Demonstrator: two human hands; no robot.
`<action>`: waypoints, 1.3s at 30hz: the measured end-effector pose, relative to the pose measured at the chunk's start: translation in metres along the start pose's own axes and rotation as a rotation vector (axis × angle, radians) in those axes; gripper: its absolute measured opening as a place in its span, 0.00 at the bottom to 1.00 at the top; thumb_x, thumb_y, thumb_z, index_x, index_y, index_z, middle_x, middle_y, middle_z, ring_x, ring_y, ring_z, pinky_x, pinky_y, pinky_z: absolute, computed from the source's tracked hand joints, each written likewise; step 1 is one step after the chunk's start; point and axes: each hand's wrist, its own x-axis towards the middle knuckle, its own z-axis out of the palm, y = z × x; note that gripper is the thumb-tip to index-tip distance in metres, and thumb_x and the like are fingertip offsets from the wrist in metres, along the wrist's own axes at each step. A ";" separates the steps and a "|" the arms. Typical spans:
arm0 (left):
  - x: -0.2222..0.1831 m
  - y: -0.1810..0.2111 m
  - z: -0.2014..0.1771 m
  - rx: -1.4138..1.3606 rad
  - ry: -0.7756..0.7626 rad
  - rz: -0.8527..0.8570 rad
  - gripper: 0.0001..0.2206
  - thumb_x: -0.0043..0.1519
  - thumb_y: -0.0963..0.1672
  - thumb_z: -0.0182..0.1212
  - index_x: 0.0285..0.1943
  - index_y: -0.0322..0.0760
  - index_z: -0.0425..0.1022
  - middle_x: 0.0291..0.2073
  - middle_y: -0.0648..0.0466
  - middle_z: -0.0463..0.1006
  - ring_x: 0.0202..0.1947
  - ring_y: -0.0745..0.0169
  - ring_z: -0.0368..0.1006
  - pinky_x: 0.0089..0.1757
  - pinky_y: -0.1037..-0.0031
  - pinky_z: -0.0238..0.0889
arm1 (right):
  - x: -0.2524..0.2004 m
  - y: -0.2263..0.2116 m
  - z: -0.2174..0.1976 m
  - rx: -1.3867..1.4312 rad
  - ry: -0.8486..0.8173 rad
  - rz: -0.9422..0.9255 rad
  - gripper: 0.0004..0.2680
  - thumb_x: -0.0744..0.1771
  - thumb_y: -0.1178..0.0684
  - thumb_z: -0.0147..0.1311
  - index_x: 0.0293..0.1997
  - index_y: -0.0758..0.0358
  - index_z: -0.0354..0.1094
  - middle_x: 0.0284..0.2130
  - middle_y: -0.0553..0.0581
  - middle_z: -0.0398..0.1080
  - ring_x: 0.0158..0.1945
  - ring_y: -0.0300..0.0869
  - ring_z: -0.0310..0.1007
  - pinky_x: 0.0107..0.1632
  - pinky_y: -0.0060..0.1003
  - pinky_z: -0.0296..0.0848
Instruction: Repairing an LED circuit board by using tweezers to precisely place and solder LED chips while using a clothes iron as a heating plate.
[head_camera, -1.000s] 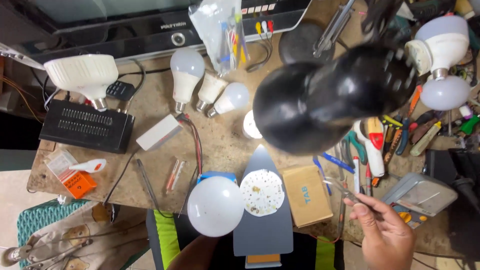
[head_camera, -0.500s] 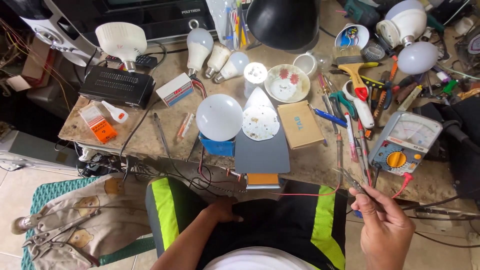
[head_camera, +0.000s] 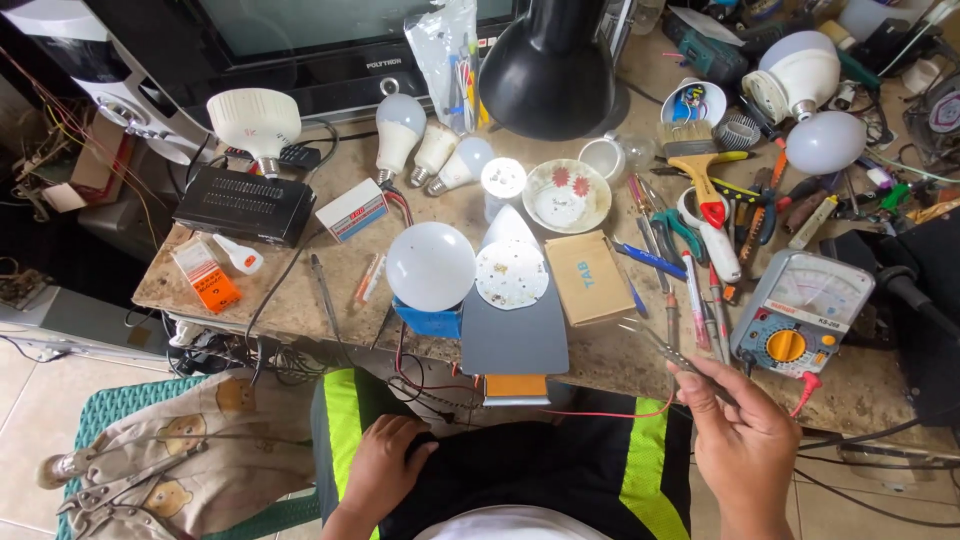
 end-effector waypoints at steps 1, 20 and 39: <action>-0.002 -0.003 -0.003 0.005 0.115 0.037 0.11 0.59 0.49 0.67 0.42 0.40 0.81 0.37 0.55 0.83 0.42 0.52 0.74 0.42 0.61 0.69 | 0.006 0.000 0.002 -0.068 -0.033 -0.079 0.09 0.67 0.61 0.58 0.52 0.68 0.74 0.54 0.64 0.75 0.46 0.46 0.82 0.45 0.32 0.82; 0.005 0.001 -0.044 -0.006 0.654 -0.149 0.03 0.62 0.42 0.64 0.43 0.39 0.79 0.37 0.54 0.81 0.39 0.52 0.76 0.43 0.64 0.69 | 0.046 0.064 0.033 0.463 0.119 0.201 0.04 0.70 0.62 0.57 0.49 0.64 0.70 0.37 0.61 0.74 0.42 0.46 0.81 0.43 0.29 0.79; 0.113 0.034 -0.085 0.317 0.411 -0.249 0.06 0.64 0.44 0.59 0.42 0.37 0.74 0.42 0.47 0.76 0.43 0.40 0.72 0.30 0.54 0.69 | 0.035 0.077 0.008 0.457 0.142 0.216 0.12 0.72 0.60 0.53 0.64 0.65 0.67 0.45 0.68 0.73 0.41 0.45 0.72 0.41 0.32 0.69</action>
